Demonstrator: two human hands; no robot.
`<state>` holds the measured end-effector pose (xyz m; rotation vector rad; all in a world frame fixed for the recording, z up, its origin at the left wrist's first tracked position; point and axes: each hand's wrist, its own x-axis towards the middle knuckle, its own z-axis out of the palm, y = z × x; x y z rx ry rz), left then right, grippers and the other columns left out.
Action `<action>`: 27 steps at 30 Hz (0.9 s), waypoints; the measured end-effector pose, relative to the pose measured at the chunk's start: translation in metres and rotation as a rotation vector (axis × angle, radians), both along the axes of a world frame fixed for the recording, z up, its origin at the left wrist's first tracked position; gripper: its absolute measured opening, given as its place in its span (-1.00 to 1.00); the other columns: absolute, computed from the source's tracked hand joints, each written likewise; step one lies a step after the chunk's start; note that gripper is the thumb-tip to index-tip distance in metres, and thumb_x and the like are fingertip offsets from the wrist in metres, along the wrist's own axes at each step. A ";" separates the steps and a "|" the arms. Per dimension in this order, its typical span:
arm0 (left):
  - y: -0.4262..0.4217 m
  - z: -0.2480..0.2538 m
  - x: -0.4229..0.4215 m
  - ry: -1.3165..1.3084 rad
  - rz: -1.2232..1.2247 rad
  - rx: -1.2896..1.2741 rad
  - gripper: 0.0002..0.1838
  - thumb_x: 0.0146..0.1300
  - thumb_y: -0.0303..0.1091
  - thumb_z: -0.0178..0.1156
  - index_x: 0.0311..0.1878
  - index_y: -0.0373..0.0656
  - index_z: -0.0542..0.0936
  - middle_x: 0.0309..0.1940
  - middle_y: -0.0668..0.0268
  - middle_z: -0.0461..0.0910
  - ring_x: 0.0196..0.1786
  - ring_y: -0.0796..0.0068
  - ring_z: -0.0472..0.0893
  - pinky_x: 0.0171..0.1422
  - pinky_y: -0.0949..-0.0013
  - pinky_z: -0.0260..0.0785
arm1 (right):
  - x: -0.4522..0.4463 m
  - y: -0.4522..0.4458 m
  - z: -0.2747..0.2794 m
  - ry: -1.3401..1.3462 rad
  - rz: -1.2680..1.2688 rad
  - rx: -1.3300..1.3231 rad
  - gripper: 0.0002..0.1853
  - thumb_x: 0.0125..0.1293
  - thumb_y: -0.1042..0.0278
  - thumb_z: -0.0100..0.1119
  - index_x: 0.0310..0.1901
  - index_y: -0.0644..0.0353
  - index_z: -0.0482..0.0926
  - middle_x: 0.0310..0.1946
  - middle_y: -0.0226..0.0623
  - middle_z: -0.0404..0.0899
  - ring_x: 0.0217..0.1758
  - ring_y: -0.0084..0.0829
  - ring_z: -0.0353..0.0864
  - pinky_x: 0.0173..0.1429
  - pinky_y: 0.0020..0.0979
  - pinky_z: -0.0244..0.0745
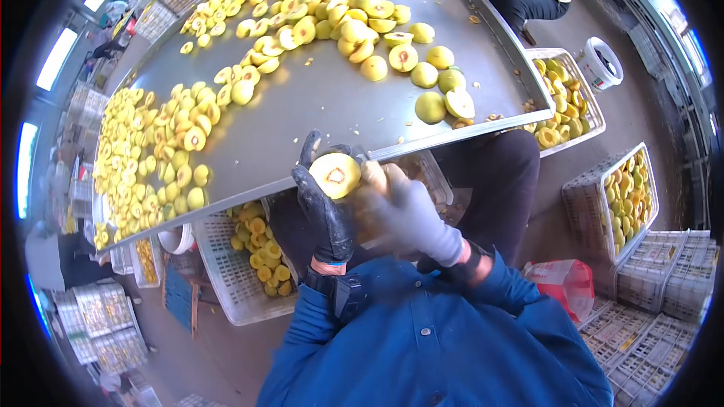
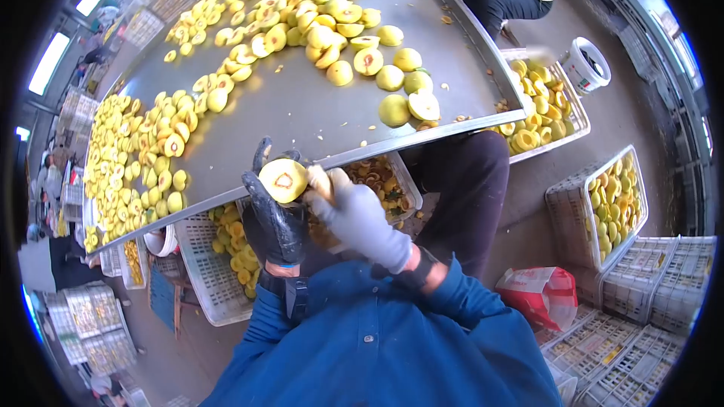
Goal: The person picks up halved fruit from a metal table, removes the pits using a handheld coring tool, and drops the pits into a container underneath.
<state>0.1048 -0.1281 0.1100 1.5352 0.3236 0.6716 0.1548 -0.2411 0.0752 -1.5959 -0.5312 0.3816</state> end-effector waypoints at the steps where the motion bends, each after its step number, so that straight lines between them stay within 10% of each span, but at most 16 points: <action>1: 0.003 0.002 -0.004 -0.010 -0.007 -0.030 -0.52 0.58 -0.19 -0.12 0.40 -0.30 0.31 0.09 0.08 0.62 0.14 0.34 0.60 0.29 0.35 0.39 | -0.002 -0.005 0.003 -0.312 0.028 -0.261 -0.80 0.35 0.25 0.22 -0.14 0.14 0.47 -0.51 -0.26 0.58 -0.56 -0.27 0.61 -0.48 -0.26 0.49; 5: 0.000 0.019 -0.008 0.011 -0.018 -0.160 -0.23 0.58 0.22 -0.44 0.40 -0.29 0.35 -0.03 0.15 0.63 0.02 0.42 0.58 0.26 0.36 0.40 | -0.006 -0.015 0.020 -0.689 0.051 -0.405 -0.78 0.18 0.35 0.29 -0.26 0.10 0.40 -0.50 -0.15 0.56 -0.46 -0.10 0.67 -0.43 -0.15 0.53; 15: -0.003 0.023 -0.010 0.153 0.113 0.509 -0.39 0.63 -0.02 -0.39 0.30 -0.32 0.46 -0.02 0.09 0.65 0.01 0.34 0.61 0.25 0.33 0.38 | -0.011 -0.022 0.015 -0.593 0.101 -0.464 -0.84 0.22 0.44 0.20 -0.24 0.15 0.39 -0.55 -0.13 0.57 -0.50 -0.10 0.67 -0.47 -0.16 0.53; 25: 0.009 -0.008 0.009 0.091 0.007 0.287 -0.47 0.63 -0.13 -0.32 0.25 -0.31 0.52 0.16 0.15 0.60 0.13 0.36 0.60 0.23 0.32 0.44 | 0.006 -0.024 0.008 -0.454 0.312 -0.576 -0.70 0.26 0.36 0.23 -0.10 0.33 0.39 -0.48 -0.20 0.59 -0.39 -0.34 0.68 -0.33 -0.31 0.55; 27: 0.017 -0.006 0.010 0.178 -0.147 0.109 -0.46 0.62 -0.09 -0.30 0.25 -0.32 0.51 0.15 0.15 0.59 0.14 0.34 0.59 0.26 0.30 0.42 | 0.009 -0.031 0.018 0.010 0.415 -0.307 -0.71 0.28 0.41 0.17 -0.03 0.36 0.44 -0.41 -0.17 0.61 -0.34 -0.46 0.64 -0.26 -0.37 0.54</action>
